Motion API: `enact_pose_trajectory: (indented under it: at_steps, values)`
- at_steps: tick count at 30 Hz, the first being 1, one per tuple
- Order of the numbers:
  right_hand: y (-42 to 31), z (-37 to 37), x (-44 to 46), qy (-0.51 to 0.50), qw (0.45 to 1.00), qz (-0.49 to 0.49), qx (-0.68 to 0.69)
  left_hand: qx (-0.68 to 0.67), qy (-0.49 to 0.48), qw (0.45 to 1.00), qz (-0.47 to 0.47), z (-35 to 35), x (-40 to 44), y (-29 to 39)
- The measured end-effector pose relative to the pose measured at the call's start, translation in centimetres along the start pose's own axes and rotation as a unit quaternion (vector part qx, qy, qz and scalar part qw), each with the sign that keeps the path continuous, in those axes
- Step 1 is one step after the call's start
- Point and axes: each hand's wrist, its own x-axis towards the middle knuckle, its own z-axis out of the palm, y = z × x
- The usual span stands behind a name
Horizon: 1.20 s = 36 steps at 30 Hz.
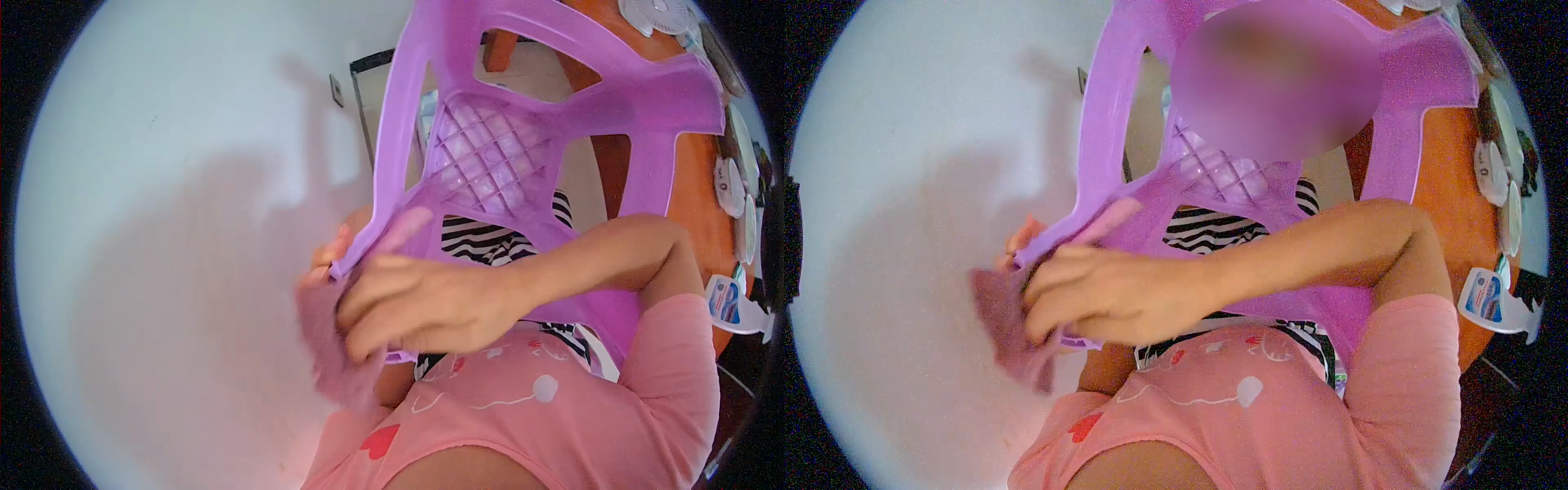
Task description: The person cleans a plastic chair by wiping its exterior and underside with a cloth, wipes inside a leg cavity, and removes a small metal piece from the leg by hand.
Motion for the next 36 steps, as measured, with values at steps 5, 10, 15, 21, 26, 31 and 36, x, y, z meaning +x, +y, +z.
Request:
enact_pose_trajectory:
  at_steps: [5, 10, 15, 21, 26, 31, 36]
  values:
    - [5.6, 0.5, -3.7, 0.012, 0.991, -0.035, -0.125, 0.110, 0.099, 0.952, -0.269, 1.5, 1.4, 2.0]
    - [14.6, -2.8, -12.0, 0.015, 0.963, 0.212, -0.164, 0.112, 0.047, 0.992, -0.030, 0.9, 0.0, -0.7]
    - [20.5, -5.1, -15.6, 0.058, 0.933, 0.305, -0.185, 0.118, 0.028, 0.993, -0.005, 1.0, 0.0, -0.8]
    - [18.3, -2.8, -12.7, 0.175, 0.889, 0.419, 0.062, 0.126, 0.011, 0.992, -0.003, 1.6, 0.0, -0.6]
    - [8.8, -2.8, -7.8, 0.119, 0.883, 0.385, 0.242, 0.140, -0.013, 0.990, -0.014, 2.0, 0.1, -0.5]
    - [17.6, -3.7, -12.3, 0.075, 0.915, 0.378, 0.120, 0.149, -0.032, 0.988, -0.014, 2.2, 0.4, -0.3]
    - [24.6, -5.5, -16.4, 0.099, 0.887, 0.413, -0.183, 0.140, -0.008, 0.990, 0.005, 1.6, 0.5, -0.8]
